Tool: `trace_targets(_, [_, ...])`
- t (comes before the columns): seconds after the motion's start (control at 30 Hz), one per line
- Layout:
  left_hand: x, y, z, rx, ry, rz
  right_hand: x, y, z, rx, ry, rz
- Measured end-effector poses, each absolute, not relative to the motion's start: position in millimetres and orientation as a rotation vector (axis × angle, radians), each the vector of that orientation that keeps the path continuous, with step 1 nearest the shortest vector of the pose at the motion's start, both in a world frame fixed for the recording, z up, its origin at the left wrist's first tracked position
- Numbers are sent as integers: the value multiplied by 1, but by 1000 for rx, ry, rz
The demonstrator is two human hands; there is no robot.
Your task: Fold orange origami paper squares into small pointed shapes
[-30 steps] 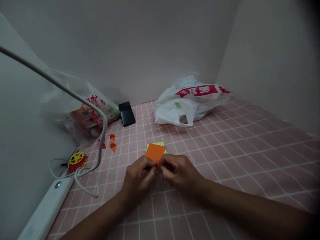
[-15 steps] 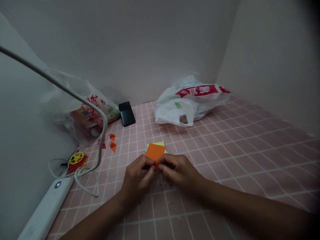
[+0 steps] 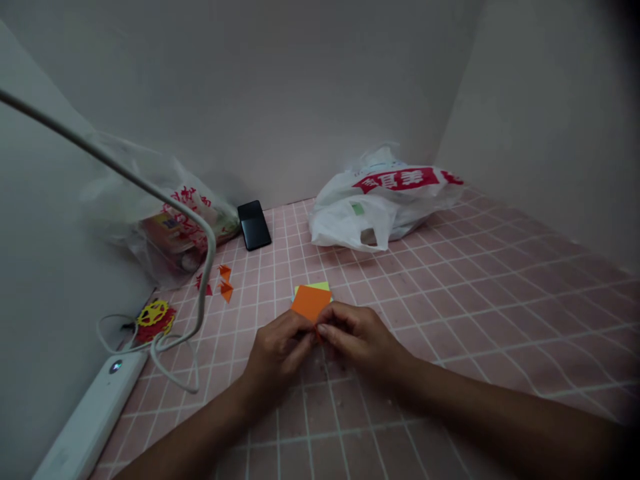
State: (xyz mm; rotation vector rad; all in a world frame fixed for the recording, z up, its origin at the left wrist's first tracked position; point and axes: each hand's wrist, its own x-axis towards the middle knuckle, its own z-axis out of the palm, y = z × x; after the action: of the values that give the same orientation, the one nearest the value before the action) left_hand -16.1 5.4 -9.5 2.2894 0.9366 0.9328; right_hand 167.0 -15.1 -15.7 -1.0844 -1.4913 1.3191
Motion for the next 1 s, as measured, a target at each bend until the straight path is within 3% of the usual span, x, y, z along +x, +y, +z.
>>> trace_targets(0.43, [-20,4,-13,2419,924,870,166,-14,-17,-1056,-1457,1357])
trace_targets(1.0, [-19,8,-11,1951,1040,918,164,-14,-17,-948,-1347,1516])
